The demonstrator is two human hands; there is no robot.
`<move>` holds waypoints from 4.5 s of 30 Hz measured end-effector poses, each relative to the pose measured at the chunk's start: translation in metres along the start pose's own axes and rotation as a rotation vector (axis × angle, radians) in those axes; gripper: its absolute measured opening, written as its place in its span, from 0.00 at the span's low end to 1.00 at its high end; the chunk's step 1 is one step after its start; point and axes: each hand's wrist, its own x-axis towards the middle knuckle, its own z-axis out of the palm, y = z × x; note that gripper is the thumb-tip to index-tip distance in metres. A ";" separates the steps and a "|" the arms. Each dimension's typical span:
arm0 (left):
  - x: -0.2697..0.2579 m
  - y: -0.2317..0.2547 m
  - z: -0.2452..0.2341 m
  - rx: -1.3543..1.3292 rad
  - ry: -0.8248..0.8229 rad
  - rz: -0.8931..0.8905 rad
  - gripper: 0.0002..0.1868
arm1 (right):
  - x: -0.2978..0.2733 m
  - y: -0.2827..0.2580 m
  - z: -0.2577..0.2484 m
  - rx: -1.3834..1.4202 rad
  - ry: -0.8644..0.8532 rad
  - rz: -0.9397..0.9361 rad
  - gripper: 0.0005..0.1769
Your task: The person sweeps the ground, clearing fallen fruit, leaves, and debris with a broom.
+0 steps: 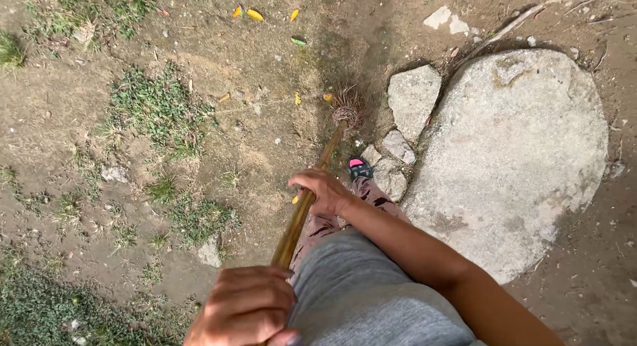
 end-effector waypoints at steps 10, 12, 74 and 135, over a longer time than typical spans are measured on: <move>-0.016 -0.139 0.084 -0.124 0.020 -0.188 0.09 | -0.050 0.090 -0.002 0.051 0.141 0.402 0.14; -0.019 -0.134 0.078 -0.080 0.044 -0.177 0.08 | -0.036 0.086 0.003 0.038 0.155 0.460 0.14; -0.086 0.019 -0.028 0.397 0.179 -0.278 0.11 | 0.114 -0.062 0.113 -0.242 0.125 -0.342 0.14; 0.225 -0.159 -0.237 0.092 0.168 -0.131 0.16 | 0.398 0.055 -0.111 -0.049 -0.295 -0.098 0.14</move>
